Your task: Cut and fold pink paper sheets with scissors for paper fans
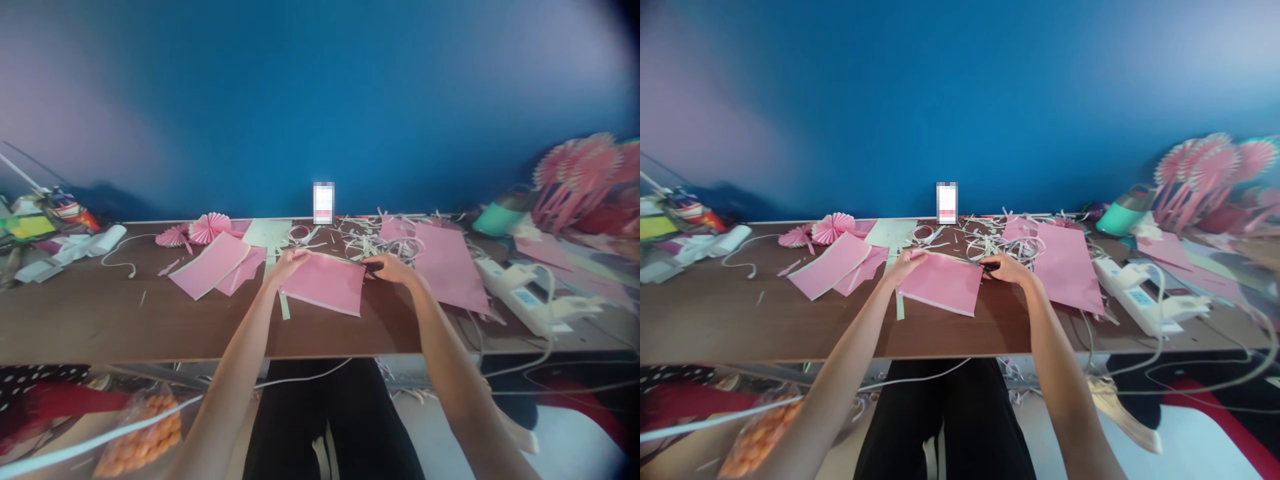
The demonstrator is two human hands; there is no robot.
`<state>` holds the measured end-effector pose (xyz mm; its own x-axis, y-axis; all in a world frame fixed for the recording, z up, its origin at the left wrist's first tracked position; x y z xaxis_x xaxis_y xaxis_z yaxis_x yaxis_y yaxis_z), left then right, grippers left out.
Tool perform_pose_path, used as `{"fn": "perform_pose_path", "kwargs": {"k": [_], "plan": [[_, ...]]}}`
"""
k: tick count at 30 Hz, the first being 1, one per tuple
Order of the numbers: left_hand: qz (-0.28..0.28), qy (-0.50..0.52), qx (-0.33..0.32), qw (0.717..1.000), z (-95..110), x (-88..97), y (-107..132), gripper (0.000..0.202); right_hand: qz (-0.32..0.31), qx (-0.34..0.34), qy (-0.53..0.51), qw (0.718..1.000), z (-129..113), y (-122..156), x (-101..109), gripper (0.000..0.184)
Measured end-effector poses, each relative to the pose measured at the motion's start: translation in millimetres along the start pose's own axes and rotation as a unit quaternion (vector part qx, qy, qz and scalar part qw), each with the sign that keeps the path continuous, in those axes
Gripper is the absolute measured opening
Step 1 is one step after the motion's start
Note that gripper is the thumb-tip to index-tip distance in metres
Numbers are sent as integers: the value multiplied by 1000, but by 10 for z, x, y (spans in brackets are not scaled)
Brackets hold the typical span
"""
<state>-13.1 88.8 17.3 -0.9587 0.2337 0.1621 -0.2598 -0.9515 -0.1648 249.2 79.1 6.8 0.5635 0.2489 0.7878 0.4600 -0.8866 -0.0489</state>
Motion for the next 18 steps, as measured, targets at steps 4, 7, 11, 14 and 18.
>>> {"fn": "perform_pose_path", "kwargs": {"k": [4,7,11,14,18], "plan": [[-13,-2,-12,1000,34,-22,12,40,1,6,-9,1000,-37,8,3,41],[-19,5,3,1000,27,-33,28,42,-10,8,-11,1000,-76,13,-14,41],[-24,10,-1,1000,50,-37,35,39,-36,13,-30,999,-103,18,-55,40],[-24,6,-5,1000,46,-32,25,36,-38,8,-31,999,-89,17,-56,41],[-25,6,-1,1000,16,-29,14,37,-36,10,-46,998,-83,23,-56,39]]}}
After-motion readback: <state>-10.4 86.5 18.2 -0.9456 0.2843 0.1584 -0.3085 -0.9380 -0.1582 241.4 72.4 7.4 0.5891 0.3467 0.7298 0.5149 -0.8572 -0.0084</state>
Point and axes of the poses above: each hand's wrist, its own y-axis away from the middle knuckle, its own x-axis out of the back of the hand, z = x × y, the point moved 9 cm from there along -y, towards the middle knuckle, and after that the axes turned 8 degrees about y, right-handed, at the moved point
